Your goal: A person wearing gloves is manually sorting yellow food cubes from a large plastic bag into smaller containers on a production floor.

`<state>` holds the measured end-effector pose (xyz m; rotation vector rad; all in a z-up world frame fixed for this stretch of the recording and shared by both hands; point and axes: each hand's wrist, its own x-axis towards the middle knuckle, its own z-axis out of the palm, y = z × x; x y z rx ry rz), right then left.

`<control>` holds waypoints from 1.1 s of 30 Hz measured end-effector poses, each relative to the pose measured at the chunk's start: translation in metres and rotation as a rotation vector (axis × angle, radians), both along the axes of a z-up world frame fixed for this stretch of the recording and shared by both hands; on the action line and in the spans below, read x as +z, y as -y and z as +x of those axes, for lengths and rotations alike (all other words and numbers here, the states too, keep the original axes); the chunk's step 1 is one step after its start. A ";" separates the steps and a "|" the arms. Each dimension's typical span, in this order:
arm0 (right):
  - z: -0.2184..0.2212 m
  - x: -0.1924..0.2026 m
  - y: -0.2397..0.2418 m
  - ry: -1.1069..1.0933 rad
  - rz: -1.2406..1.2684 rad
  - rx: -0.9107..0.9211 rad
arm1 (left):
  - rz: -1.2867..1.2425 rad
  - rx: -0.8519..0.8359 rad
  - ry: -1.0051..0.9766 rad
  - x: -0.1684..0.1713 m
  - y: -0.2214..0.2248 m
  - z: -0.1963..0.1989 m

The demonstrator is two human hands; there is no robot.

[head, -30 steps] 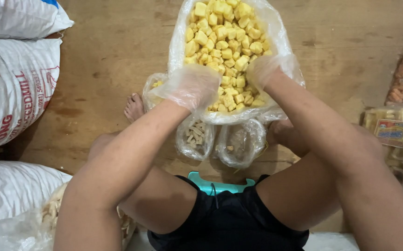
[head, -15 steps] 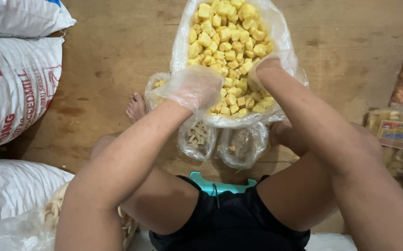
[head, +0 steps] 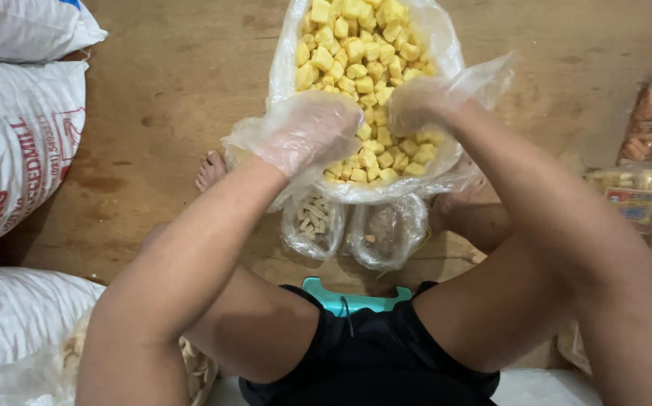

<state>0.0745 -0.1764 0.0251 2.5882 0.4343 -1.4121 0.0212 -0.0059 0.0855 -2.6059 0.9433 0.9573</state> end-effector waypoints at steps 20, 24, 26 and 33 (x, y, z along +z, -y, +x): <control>0.015 -0.050 0.033 0.146 0.036 0.264 | -0.419 -0.171 0.641 -0.166 -0.034 -0.010; 0.007 -0.072 0.044 0.183 0.038 0.323 | -0.312 -0.285 0.851 -0.142 -0.038 -0.021; 0.003 -0.083 0.048 0.192 0.036 0.356 | -0.408 -0.283 0.847 -0.154 -0.043 -0.021; -0.011 -0.179 0.060 0.803 -0.063 0.506 | -0.268 -0.258 0.597 -0.157 -0.027 -0.005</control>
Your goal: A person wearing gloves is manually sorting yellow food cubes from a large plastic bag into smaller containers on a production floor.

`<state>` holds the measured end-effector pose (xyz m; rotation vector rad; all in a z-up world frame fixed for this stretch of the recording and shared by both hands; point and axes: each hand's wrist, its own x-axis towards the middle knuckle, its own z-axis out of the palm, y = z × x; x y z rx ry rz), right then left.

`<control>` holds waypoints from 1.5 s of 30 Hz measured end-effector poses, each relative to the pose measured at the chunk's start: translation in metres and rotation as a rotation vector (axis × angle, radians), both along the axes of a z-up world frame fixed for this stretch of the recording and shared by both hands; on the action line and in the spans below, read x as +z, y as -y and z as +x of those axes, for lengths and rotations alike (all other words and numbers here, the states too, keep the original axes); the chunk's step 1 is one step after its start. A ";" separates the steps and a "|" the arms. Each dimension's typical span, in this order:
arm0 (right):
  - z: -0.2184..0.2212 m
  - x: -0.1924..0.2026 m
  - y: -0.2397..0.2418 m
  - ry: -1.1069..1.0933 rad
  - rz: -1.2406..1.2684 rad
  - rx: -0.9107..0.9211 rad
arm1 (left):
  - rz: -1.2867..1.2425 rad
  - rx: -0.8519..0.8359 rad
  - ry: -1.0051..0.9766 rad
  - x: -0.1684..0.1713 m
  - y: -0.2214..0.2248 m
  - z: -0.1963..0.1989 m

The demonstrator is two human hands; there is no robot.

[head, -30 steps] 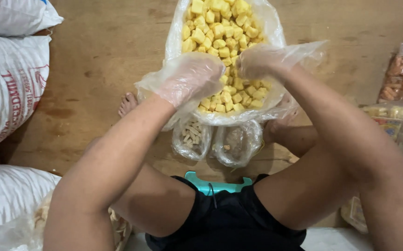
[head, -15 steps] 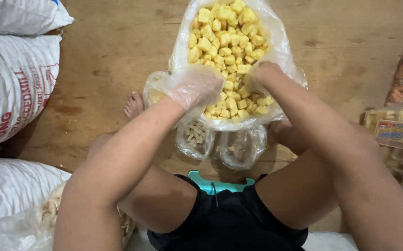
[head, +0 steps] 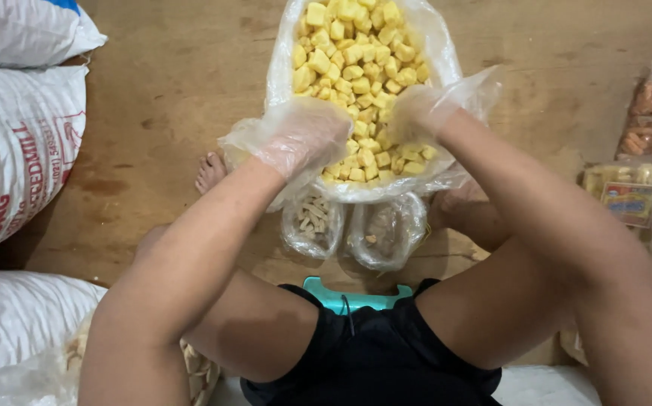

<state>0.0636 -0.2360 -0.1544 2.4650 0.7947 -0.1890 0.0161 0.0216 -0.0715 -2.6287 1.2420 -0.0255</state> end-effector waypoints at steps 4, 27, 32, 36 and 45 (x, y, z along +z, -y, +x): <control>0.021 0.093 -0.019 -0.631 0.061 -0.125 | -0.156 0.285 -0.399 0.084 0.012 0.000; 0.001 0.268 -0.013 -1.069 1.103 -0.760 | 0.330 0.637 -1.150 0.260 0.005 -0.027; 0.002 0.264 -0.022 -1.088 1.115 -0.714 | -0.045 0.470 -0.997 0.204 -0.010 -0.015; -0.011 0.294 -0.043 -1.078 1.158 -0.809 | -0.273 0.537 -0.880 0.202 -0.006 -0.009; -0.010 0.265 -0.046 -1.410 1.492 -0.708 | -0.369 0.239 -0.119 0.160 0.001 0.003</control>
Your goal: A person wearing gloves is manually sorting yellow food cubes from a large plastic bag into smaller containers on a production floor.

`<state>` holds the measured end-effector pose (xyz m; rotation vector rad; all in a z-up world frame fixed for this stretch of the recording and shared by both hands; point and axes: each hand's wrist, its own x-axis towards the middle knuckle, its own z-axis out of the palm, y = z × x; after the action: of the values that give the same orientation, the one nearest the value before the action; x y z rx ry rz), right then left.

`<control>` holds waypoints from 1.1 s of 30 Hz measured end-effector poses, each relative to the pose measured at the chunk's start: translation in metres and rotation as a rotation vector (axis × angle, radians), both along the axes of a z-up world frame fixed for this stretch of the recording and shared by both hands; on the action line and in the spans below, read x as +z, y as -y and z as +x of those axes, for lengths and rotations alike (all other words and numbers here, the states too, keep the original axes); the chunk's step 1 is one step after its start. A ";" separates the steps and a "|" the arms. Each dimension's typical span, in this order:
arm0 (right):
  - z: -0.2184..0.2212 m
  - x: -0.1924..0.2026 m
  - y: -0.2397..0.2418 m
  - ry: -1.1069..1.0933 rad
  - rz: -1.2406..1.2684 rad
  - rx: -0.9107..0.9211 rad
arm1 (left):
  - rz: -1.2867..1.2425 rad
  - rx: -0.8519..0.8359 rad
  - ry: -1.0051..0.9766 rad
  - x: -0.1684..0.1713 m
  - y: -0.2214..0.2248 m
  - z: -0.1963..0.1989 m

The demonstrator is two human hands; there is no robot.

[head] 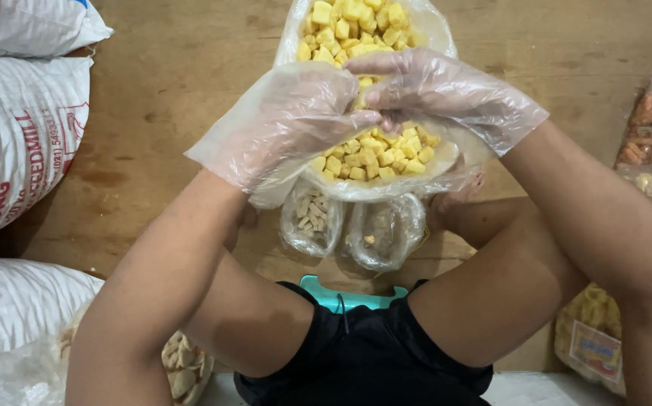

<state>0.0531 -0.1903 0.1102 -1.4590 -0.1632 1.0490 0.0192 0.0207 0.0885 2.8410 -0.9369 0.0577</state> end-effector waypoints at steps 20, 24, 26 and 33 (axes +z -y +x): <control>0.004 0.021 -0.001 0.247 -0.184 -0.104 | 0.002 0.136 -1.055 0.046 -0.047 -0.005; 0.011 0.013 0.004 0.278 -0.229 -0.145 | 0.199 0.135 -0.931 0.005 -0.073 0.010; 0.015 0.008 0.005 0.287 -0.286 -0.158 | 0.322 0.006 -0.917 -0.016 -0.087 0.015; 0.009 0.013 -0.009 0.251 -0.293 -0.109 | 0.353 0.355 -0.937 0.019 -0.073 0.001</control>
<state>0.0622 -0.1810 0.1229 -1.8443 -0.1098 0.8222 0.0201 0.0941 0.1072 2.7262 -0.2414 -1.3661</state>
